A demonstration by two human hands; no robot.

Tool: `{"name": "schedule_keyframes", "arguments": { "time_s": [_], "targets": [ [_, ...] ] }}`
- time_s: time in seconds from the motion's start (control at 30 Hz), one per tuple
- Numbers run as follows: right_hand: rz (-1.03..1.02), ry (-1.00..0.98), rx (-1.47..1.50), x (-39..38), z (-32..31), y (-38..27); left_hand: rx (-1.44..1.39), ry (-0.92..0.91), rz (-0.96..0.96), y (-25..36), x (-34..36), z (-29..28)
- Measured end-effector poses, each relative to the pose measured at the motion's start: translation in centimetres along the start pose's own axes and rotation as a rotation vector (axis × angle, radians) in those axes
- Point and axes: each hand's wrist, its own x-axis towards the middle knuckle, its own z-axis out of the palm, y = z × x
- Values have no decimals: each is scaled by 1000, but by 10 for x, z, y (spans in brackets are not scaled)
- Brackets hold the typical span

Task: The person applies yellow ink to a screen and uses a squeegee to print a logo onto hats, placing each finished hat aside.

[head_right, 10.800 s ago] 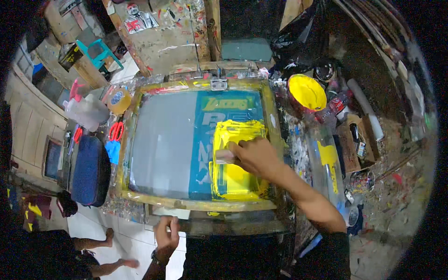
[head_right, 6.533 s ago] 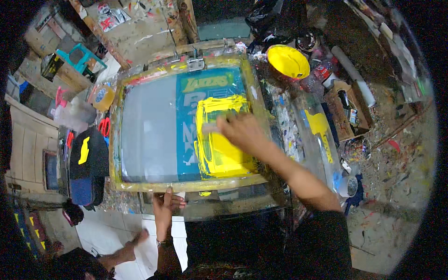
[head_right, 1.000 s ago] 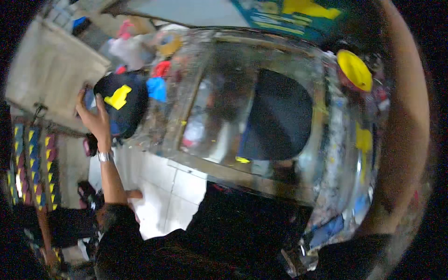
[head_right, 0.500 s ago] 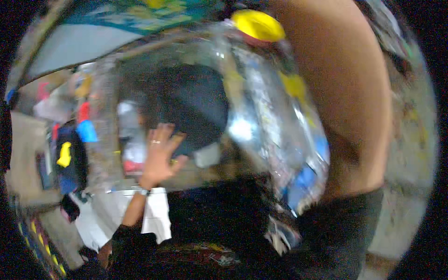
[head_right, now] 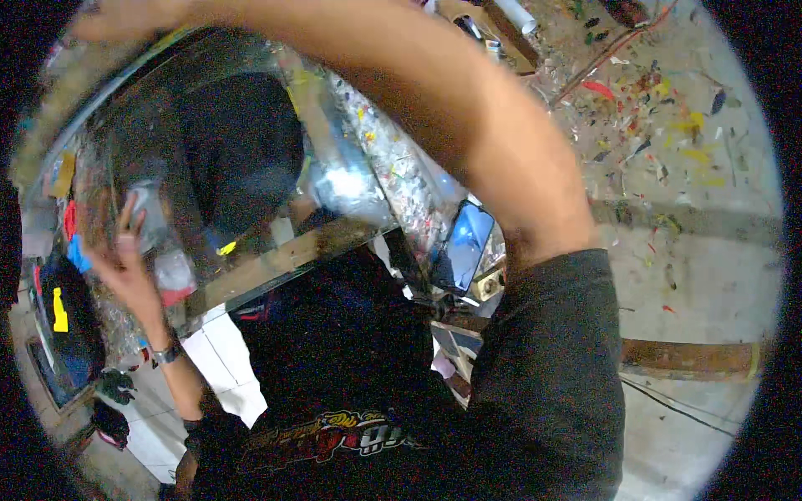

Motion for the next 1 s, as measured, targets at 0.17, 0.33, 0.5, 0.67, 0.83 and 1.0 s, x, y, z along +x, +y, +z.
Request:
{"name": "schedule_keyframes", "arguments": {
  "time_s": [0.17,0.33,0.5,0.67,0.83,1.0],
  "targets": [
    [30,16,221,-93,83,-60,-450,265,-480,-22,-25,-56],
    [28,-461,574,-131,129,-70,-192,125,-826,-64,-88,-47],
    [-50,-244,463,-174,144,-89,-182,87,-918,-77,-89,-41],
    [-15,-397,329,-82,209,-47,-209,101,-969,-62,-83,-51],
    [-69,-214,271,-66,247,-18,-227,83,-994,-67,-87,-48],
    [-209,-146,431,-168,167,-68,-273,110,-996,-48,-73,-41]
  ]
}}
